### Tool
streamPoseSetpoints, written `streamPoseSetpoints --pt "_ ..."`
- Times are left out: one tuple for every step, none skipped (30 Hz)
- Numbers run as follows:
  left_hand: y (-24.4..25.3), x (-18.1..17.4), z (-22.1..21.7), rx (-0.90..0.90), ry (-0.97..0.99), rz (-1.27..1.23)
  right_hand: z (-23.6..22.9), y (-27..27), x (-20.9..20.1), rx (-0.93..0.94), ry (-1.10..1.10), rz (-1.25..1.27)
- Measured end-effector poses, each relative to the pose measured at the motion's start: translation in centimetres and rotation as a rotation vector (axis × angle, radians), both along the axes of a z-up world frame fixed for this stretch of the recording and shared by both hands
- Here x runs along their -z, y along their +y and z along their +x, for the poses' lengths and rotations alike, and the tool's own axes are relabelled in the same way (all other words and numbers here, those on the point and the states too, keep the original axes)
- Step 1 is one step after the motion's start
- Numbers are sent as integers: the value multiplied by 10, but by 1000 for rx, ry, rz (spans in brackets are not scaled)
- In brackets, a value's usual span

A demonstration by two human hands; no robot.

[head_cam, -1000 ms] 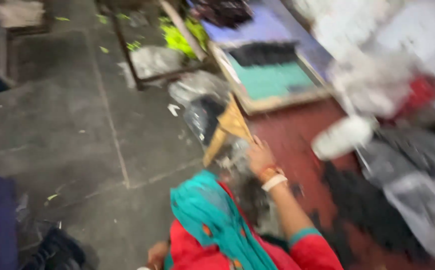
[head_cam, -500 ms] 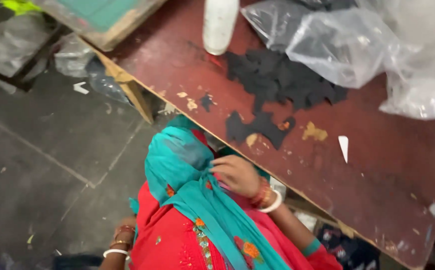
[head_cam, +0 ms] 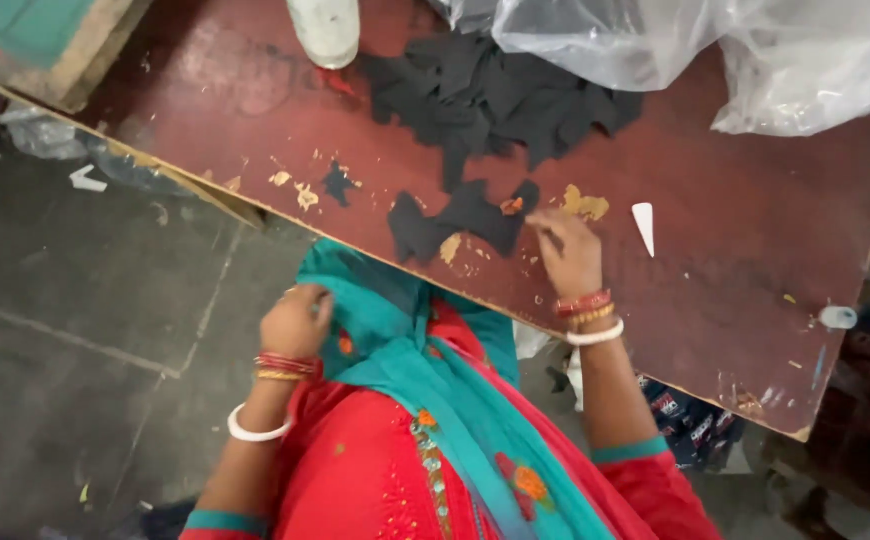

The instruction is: The person folds small black fabric pieces on a wooden table. They pick up the pieces, fold them by hand, and place them into a pile. The person also moves a white plastic bottle and handles a plastic bag during the process.

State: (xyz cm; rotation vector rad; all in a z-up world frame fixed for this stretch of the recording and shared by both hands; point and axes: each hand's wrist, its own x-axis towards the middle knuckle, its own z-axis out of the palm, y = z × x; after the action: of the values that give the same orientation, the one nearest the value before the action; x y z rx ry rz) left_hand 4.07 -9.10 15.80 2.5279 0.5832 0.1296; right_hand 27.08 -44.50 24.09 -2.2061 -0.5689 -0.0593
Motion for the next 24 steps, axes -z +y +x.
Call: streamPoseSetpoints --pt "-11 -9 8 24 -35 -4 9 7 2 -40 -57 -13" --pt "-19 -15 14 20 -30 -1 16 15 1 -43 -52 -10" --pt "-27 -20 21 79 -22 11 23 22 1 -106 -125 -39" --pt "-35 -26 28 138 -13 21 29 29 0 -169 -196 -68" --pt "-44 -36 37 143 -6 20 32 28 7 -164 -189 -69" --pt "-53 -46 46 164 -107 -19 35 27 14 -201 -208 -121" --pt "-59 -57 57 182 -214 -52 40 28 19 -239 -234 -169" --pt "-64 -62 66 185 -214 -49 38 23 20 -237 -234 -166" --pt "-66 -67 78 243 -243 -26 40 21 21 -214 -191 -142" --pt "-68 -73 91 301 -272 -2 41 20 21 -191 -148 -119" --pt "-65 -77 101 305 -269 2 32 14 13 -187 -146 -114" --pt "-61 -81 112 311 -324 21 24 8 5 -84 -59 -53" --pt "-60 -85 125 320 -381 36 17 1 -3 23 25 4" --pt "-48 -87 145 327 -380 37 10 -14 3 30 25 7" --pt "-36 -89 167 274 -557 93 2 -28 10 164 147 52" --pt "-26 -92 189 222 -735 147 -6 -43 16 297 270 98" --pt "-14 -90 210 239 -736 141 -18 -53 19 315 270 102" --pt "-3 -88 232 181 -711 2 -29 -62 22 380 312 123" --pt "5 -86 256 126 -683 -141 -41 -74 23 450 351 142" --pt "4 -87 268 146 -682 -152 -41 -84 27 473 349 143" --pt "3 -88 280 129 -622 -184 -42 -94 30 463 225 109" --pt "2 -89 291 113 -562 -215 -43 -104 34 450 102 72" --pt "-5 -87 284 127 -556 -223 -36 -103 27 467 105 69" --pt "-11 -84 276 232 -573 -219 -31 -101 20 428 -60 -87"
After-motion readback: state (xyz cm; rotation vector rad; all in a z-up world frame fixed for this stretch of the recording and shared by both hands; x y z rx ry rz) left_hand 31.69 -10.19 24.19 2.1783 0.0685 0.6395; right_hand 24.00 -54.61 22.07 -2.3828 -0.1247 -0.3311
